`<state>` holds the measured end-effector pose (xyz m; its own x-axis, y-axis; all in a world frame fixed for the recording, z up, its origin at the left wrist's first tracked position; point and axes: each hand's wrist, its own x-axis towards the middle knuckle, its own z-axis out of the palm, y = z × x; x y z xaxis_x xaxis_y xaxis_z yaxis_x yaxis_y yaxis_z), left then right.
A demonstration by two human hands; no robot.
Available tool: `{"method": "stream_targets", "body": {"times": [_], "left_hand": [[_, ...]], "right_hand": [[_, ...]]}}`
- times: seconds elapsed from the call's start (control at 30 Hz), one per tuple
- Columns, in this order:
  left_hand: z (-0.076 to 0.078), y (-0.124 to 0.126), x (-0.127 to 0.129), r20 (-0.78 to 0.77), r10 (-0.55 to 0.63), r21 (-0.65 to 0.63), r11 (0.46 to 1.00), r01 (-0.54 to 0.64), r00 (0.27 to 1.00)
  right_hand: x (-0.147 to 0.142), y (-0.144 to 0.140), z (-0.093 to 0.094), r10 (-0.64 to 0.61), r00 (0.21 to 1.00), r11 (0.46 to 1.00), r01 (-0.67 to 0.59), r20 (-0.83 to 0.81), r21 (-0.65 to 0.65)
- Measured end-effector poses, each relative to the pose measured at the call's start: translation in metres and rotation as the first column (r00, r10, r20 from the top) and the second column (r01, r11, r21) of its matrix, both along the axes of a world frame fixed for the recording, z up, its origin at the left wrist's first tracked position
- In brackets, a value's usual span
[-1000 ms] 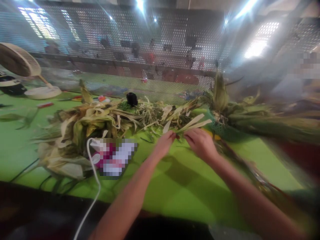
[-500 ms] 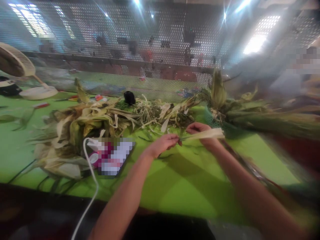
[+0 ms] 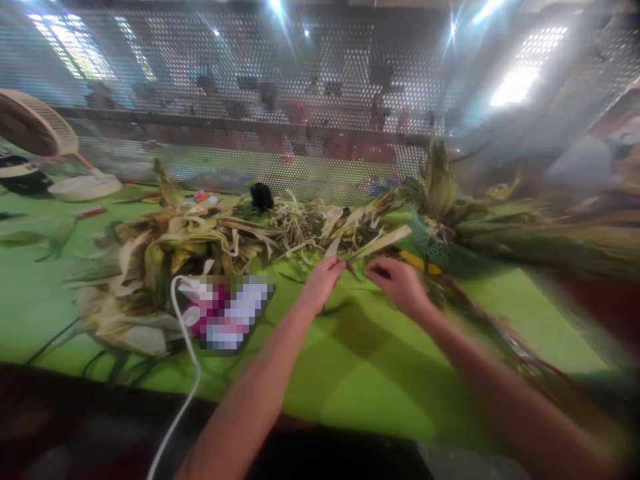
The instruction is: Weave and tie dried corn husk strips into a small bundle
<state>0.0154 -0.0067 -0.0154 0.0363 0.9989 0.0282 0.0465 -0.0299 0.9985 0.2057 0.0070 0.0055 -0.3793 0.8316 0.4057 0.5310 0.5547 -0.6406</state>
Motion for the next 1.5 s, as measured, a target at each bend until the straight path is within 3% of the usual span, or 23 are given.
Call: {"method": "stream_targets", "body": {"times": [0.07,0.17,0.3,0.43,0.6,0.73,0.8,0.9,0.97,1.03,1.13,1.2,1.23,1.33,1.4,1.5], "left_hand": [[0.0,-0.001,0.002,-0.246,0.109,0.129,0.988,-0.079,0.963],[-0.001,-0.005,0.005,-0.511,0.163,0.261,0.965,-0.028,0.844],[0.001,-0.01,0.011,-0.728,0.067,0.221,0.965,0.141,0.683],[0.006,-0.012,0.013,-0.8,-0.029,0.185,0.938,0.292,0.599],[0.008,-0.013,0.014,-0.747,0.016,0.228,0.945,0.234,0.665],[0.008,-0.013,0.011,-0.718,0.017,0.224,0.952,0.208,0.695],[0.008,-0.012,0.009,-0.658,-0.017,0.204,0.958,0.2,0.752],[0.006,-0.008,0.007,-0.522,-0.048,0.139,0.98,0.141,0.852],[0.005,-0.005,0.008,-0.475,-0.03,0.11,0.99,0.093,0.88],[0.003,-0.005,0.009,-0.509,0.004,0.116,0.991,0.063,0.861],[0.003,-0.007,0.014,-0.687,0.059,0.146,0.988,0.058,0.725],[0.004,-0.011,0.017,-0.768,0.066,0.173,0.979,0.107,0.637],[0.006,-0.012,0.017,-0.778,0.047,0.182,0.971,0.154,0.626],[0.011,-0.015,0.014,-0.676,-0.09,0.197,0.934,0.296,0.732],[0.013,-0.016,0.011,-0.51,-0.216,0.187,0.917,0.352,0.833],[0.014,-0.016,0.007,-0.178,-0.358,0.141,0.913,0.384,0.917]], "right_hand": [[-0.006,-0.01,0.004,-0.002,0.986,0.981,-0.03,0.164,0.191],[-0.009,-0.017,0.012,-0.035,0.925,0.92,-0.118,0.378,0.374],[-0.003,-0.014,0.024,0.009,0.841,0.898,-0.244,0.541,0.365],[0.006,-0.014,0.034,-0.045,0.776,0.93,-0.198,0.629,0.31],[0.004,-0.026,0.047,-0.08,0.731,0.95,-0.15,0.678,0.275],[0.0,-0.028,0.057,0.01,0.704,0.971,-0.176,0.71,0.16],[-0.001,-0.026,0.057,0.052,0.706,0.973,-0.195,0.707,0.122],[-0.002,-0.025,0.052,0.017,0.695,0.969,-0.189,0.719,0.159],[-0.004,-0.025,0.047,-0.011,0.692,0.958,-0.199,0.722,0.206],[-0.006,-0.026,0.043,-0.008,0.698,0.941,-0.238,0.716,0.242],[-0.008,-0.024,0.04,0.015,0.731,0.913,-0.288,0.683,0.288],[-0.006,-0.019,0.041,0.041,0.781,0.915,-0.281,0.623,0.291],[-0.004,-0.016,0.043,0.057,0.812,0.923,-0.265,0.582,0.279],[0.006,-0.003,0.049,0.132,0.899,0.964,-0.214,0.418,0.156],[0.014,0.004,0.052,0.214,0.937,0.976,-0.216,0.278,-0.021],[0.024,0.011,0.052,0.325,0.945,0.892,-0.29,0.046,-0.346]]}}
